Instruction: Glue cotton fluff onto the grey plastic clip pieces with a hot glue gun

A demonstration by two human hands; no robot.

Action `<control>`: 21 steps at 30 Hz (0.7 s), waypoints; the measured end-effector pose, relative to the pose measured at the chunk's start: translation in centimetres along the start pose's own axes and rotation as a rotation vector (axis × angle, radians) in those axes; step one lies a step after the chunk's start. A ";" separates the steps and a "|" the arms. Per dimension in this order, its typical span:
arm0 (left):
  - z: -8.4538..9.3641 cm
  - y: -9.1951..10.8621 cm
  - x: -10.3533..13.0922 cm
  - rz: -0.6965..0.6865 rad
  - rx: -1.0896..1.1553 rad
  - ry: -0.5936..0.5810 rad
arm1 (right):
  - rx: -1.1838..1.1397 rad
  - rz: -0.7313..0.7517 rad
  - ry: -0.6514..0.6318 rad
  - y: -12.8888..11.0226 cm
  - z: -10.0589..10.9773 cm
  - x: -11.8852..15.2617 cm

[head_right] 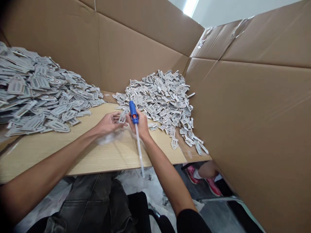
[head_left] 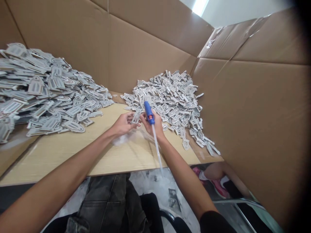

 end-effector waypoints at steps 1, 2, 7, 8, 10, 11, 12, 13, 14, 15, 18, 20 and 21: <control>0.0 0.0 0.0 -0.004 -0.008 0.002 | 0.007 -0.006 0.001 0.0 -0.1 0.0; 0.0 0.0 0.0 -0.004 -0.015 0.004 | 0.012 -0.014 0.000 0.0 -0.1 0.1; 0.1 0.0 0.1 0.003 -0.047 0.010 | 0.035 -0.010 -0.027 0.1 -0.3 0.1; 0.1 0.0 0.1 0.008 -0.050 0.010 | 0.039 0.000 -0.037 0.1 -0.4 0.1; 0.2 0.1 0.1 0.028 -0.056 0.014 | 0.053 0.007 -0.051 0.2 -0.5 0.2; 0.2 0.1 0.1 0.036 -0.063 0.015 | 0.064 0.005 -0.059 0.3 -0.6 0.2; 0.2 0.2 0.1 0.036 -0.072 0.014 | 0.080 0.004 -0.065 0.3 -0.7 0.2; 0.1 0.3 0.2 0.029 -0.081 0.012 | 0.102 0.008 -0.064 0.3 -0.7 0.2; 0.1 0.4 0.2 0.016 -0.086 0.011 | 0.129 0.019 -0.055 0.3 -0.7 0.2; 0.1 0.6 0.2 0.000 -0.085 0.015 | 0.157 0.033 -0.042 0.1 -0.7 0.1; 0.2 0.8 0.3 -0.009 -0.048 0.083 | 0.212 0.068 -0.016 -0.3 -0.5 -0.1; 0.5 0.6 0.3 0.038 -0.007 0.163 | 0.200 0.056 -0.018 -0.3 -0.3 -0.2; 0.6 0.5 0.3 0.075 0.013 0.206 | 0.184 0.042 -0.021 -0.2 -0.2 -0.2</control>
Point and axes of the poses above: each hand's wrist, its own x-axis away from the middle knuckle, its own z-axis out of the back of the hand, y = z × x, the point moved 4 cm from there along -x, towards the middle knuckle, and after that the axes turned 1 degree about -x, right-handed, at the moved point
